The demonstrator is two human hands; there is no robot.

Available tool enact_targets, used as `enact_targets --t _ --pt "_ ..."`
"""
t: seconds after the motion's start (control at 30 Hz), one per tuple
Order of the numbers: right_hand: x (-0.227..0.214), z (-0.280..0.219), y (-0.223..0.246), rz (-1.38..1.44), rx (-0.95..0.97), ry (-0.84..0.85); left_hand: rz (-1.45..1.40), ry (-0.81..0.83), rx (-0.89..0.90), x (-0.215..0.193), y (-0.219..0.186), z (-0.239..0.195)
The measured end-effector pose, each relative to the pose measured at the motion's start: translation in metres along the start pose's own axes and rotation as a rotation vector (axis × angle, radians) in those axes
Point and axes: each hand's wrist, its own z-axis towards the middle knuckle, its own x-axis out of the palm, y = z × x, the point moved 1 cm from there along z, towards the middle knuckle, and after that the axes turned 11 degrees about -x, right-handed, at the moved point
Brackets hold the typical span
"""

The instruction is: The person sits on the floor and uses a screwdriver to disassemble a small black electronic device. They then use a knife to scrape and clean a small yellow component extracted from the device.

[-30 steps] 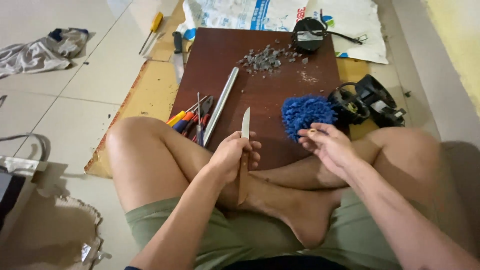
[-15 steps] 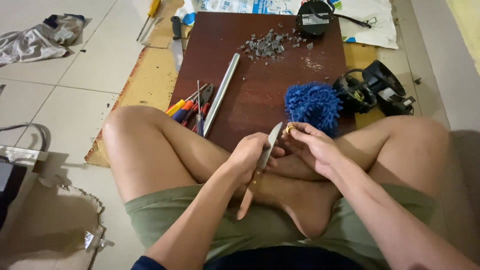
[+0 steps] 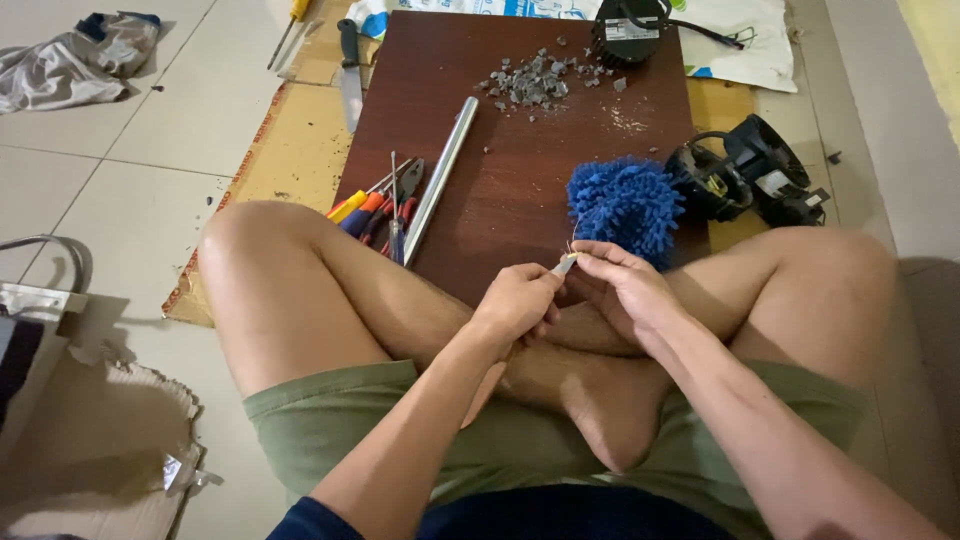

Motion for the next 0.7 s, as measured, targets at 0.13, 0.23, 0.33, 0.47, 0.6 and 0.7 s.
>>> enact_targets --t 0.13,0.23,0.33,0.47,0.6,0.7 --pt "-0.009 0.009 -0.013 -0.003 -0.027 0.005 0.032 0.011 0.018 0.0 -0.006 -0.005" --pt "-0.008 0.005 -0.009 -0.012 -0.021 -0.004 0.034 -0.002 -0.017 -0.002 -0.009 -0.01" --pt "-0.015 0.013 -0.018 -0.012 -0.016 0.006 0.06 -0.024 -0.049 -0.001 -0.007 -0.01" --pt "-0.016 0.013 -0.019 -0.017 -0.032 0.002 0.021 -0.04 -0.043 -0.003 -0.009 -0.011" --pt "-0.012 0.006 -0.011 0.021 -0.034 -0.002 -0.011 0.011 -0.078 -0.006 -0.016 -0.026" --pt "-0.008 0.002 -0.006 0.016 -0.03 -0.007 -0.053 0.012 -0.106 -0.006 -0.02 -0.035"
